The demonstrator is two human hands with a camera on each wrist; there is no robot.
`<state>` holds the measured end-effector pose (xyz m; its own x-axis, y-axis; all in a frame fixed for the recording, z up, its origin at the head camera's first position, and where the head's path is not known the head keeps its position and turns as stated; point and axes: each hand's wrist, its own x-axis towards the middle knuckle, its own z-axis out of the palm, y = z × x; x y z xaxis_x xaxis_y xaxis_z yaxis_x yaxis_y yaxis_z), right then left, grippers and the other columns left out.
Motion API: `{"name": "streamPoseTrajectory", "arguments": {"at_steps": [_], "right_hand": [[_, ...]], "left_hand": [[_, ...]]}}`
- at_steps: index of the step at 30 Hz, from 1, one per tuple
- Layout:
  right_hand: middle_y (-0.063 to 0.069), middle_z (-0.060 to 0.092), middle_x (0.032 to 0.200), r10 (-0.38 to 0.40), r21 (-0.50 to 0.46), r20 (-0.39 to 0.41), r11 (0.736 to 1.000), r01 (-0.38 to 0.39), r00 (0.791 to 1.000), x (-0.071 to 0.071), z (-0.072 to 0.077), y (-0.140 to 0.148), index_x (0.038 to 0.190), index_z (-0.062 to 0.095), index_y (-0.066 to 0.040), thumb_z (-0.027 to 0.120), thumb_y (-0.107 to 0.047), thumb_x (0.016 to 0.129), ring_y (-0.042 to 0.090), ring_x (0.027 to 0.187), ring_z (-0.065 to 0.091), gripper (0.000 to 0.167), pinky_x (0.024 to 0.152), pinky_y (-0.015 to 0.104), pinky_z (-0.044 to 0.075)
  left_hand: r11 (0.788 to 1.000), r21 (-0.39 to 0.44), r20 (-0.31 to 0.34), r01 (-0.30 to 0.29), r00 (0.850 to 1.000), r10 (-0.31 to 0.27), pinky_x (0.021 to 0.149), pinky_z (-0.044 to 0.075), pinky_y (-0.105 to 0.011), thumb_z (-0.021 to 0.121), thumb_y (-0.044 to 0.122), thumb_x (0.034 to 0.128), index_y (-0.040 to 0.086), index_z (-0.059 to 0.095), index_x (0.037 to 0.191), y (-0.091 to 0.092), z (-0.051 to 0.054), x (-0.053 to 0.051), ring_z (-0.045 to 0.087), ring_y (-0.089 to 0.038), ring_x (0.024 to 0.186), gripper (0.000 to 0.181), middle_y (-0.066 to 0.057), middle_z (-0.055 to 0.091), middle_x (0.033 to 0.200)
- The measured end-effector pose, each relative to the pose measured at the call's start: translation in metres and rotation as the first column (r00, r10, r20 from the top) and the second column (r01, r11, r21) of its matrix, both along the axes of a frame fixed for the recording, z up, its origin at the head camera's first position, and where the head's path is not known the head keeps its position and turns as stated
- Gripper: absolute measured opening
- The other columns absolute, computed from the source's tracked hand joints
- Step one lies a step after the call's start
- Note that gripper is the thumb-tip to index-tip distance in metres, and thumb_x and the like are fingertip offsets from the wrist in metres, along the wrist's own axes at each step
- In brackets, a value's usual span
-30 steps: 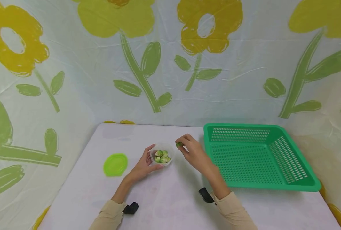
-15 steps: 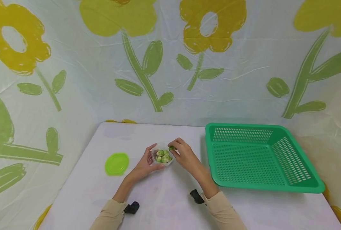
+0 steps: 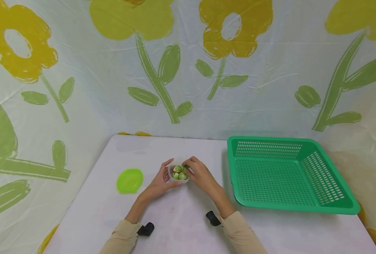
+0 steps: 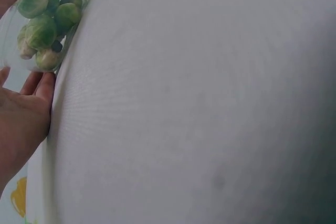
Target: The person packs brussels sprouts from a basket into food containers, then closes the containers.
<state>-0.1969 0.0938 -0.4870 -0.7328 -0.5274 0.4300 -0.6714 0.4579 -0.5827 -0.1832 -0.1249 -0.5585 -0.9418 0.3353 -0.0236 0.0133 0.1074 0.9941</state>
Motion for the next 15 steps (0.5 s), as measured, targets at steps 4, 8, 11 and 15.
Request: {"name": "streamPoseTrajectory", "arguments": {"at_steps": [4,8,11,15], "right_hand": [[0.018,0.066,0.104,0.0,0.016,0.015,1.0,0.0,1.0,-0.0008,-0.0019,-0.002,0.107,0.07,0.007,0.075,0.01,0.088,0.033,0.095,0.066,0.02,0.084,0.049,0.059],[0.017,0.067,0.104,-0.009,0.042,0.019,0.999,0.008,1.0,-0.0016,-0.004,-0.0027,0.107,0.071,0.006,0.075,0.009,0.088,0.033,0.096,0.067,0.019,0.084,0.046,0.059],[0.017,0.068,0.104,-0.016,0.062,0.023,0.998,0.014,1.0,-0.0022,-0.0048,-0.0032,0.107,0.071,0.006,0.075,0.008,0.089,0.032,0.096,0.066,0.018,0.084,0.043,0.059],[0.016,0.069,0.104,-0.029,0.071,0.042,0.997,0.026,0.999,-0.0032,-0.005,-0.0048,0.106,0.072,0.005,0.075,0.008,0.089,0.031,0.096,0.066,0.017,0.084,0.044,0.058]], "left_hand": [[1.0,0.01,-0.005,0.001,1.0,-0.001,0.123,0.026,-0.049,0.085,0.024,0.0879,0.026,0.016,0.163,-0.0008,-0.0003,-0.0006,0.032,-0.027,0.15,0.102,-0.015,0.04,0.154],[1.0,0.012,-0.006,0.002,1.0,-0.002,0.123,0.026,-0.049,0.085,0.023,0.0881,0.026,0.017,0.163,-0.0007,0.0001,-0.0005,0.033,-0.027,0.149,0.101,-0.014,0.04,0.153],[1.0,0.017,-0.007,0.004,1.0,-0.004,0.123,0.026,-0.05,0.085,0.023,0.0882,0.025,0.016,0.164,-0.0005,0.0008,0.0,0.033,-0.027,0.149,0.102,-0.015,0.04,0.153],[1.0,0.016,-0.005,0.006,1.0,-0.006,0.123,0.027,-0.049,0.084,0.023,0.0884,0.025,0.016,0.164,-0.0004,0.0007,0.0002,0.033,-0.027,0.149,0.102,-0.015,0.04,0.154]]}}
